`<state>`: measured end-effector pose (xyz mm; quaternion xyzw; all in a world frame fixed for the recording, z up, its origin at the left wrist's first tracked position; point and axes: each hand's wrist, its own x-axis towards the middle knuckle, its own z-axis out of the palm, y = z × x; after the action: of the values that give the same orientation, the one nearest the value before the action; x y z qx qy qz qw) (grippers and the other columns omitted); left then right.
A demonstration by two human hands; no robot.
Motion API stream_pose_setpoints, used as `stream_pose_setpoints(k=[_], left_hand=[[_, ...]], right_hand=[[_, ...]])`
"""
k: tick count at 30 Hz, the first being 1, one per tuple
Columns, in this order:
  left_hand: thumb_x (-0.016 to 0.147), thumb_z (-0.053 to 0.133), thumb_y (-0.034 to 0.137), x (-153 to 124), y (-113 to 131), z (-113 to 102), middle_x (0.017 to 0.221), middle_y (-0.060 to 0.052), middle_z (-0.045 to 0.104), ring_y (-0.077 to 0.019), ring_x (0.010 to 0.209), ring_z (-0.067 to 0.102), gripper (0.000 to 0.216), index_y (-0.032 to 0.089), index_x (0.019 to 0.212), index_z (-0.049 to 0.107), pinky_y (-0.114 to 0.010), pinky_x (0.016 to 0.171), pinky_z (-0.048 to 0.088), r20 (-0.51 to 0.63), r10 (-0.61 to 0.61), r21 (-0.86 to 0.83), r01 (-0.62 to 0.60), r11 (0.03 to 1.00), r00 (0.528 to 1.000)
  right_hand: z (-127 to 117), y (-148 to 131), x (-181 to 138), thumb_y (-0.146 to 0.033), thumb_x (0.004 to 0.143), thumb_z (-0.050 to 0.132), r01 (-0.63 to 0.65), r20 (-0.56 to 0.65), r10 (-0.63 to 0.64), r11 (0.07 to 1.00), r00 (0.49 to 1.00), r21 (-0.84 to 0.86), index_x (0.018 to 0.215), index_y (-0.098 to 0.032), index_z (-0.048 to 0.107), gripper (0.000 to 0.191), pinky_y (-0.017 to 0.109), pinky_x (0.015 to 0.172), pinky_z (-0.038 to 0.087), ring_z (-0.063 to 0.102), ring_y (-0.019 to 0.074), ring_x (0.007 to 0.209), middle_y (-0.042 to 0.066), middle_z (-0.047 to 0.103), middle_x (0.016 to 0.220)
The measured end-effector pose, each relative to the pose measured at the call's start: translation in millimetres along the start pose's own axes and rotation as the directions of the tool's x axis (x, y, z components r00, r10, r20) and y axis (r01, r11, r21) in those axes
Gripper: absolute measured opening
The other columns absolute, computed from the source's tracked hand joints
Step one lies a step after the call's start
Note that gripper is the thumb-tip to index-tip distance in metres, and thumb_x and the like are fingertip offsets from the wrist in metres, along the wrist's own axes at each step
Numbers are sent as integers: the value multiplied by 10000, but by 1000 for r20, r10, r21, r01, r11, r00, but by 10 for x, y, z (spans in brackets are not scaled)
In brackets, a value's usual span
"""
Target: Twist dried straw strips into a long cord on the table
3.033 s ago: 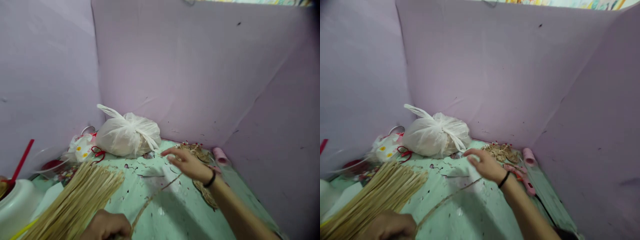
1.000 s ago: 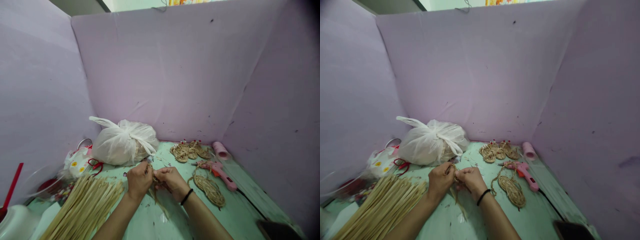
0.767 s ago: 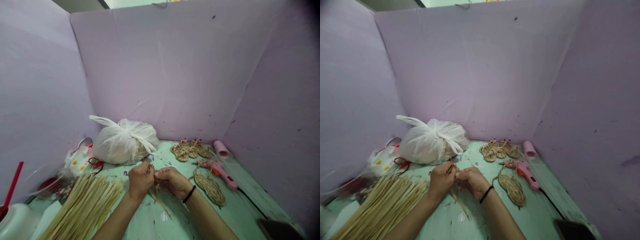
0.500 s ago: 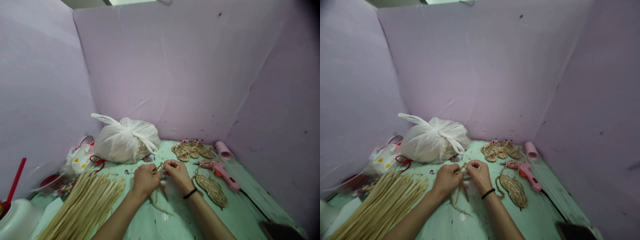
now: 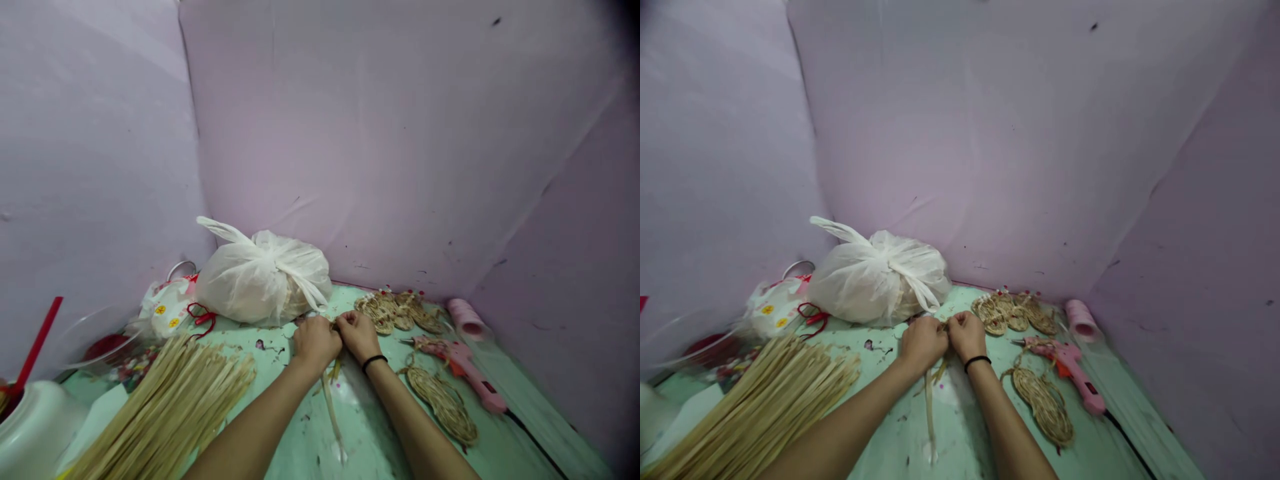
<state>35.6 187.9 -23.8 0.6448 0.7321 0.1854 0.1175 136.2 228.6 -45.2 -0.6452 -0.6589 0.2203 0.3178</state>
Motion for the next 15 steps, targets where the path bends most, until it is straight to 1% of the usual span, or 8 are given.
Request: stream_pose_setpoints(k=[4,7,9,12,15], left_hand=[[703,396,244,3,-1,47,839,-150,644,-273,820,603,314,140,849,654,-338,670,442,3,15,21,-15,1000,1000],[698,405,253,-5,-10,38,839,-144,647,-263,819,604,316,149,863,653,-335,686,446,55,77,57,-80,995,996],[691,410,254,-1,-26,19,838,-144,648,-258,824,604,313,152,855,657,-331,693,447,89,123,75,-130,989,988],[672,420,261,10,-66,-15,814,-138,653,-262,813,606,290,161,788,667,-327,672,449,134,154,77,-165,983,979],[628,434,229,2,-110,-38,780,-117,659,-253,787,609,252,180,712,667,-312,648,443,177,161,72,-175,982,971]], right_hand=[[-20,-63,23,-241,732,425,19,6,-19,993,1000,-118,682,-109,650,266,262,593,377,586,195,670,133,665,711],[-42,-118,15,-194,724,445,26,10,-25,979,1000,-201,688,-103,677,252,274,635,372,594,219,733,166,670,748],[-58,-125,-23,-186,727,452,28,29,-22,971,999,-237,710,-106,689,250,273,640,373,598,219,732,163,670,746],[-79,-74,-128,-205,748,455,57,49,-46,962,998,-268,819,-117,698,268,261,677,387,599,206,762,147,666,815],[-89,-1,-253,-172,758,438,86,8,-87,959,996,-269,946,-114,678,310,248,739,390,591,194,815,138,650,880]])
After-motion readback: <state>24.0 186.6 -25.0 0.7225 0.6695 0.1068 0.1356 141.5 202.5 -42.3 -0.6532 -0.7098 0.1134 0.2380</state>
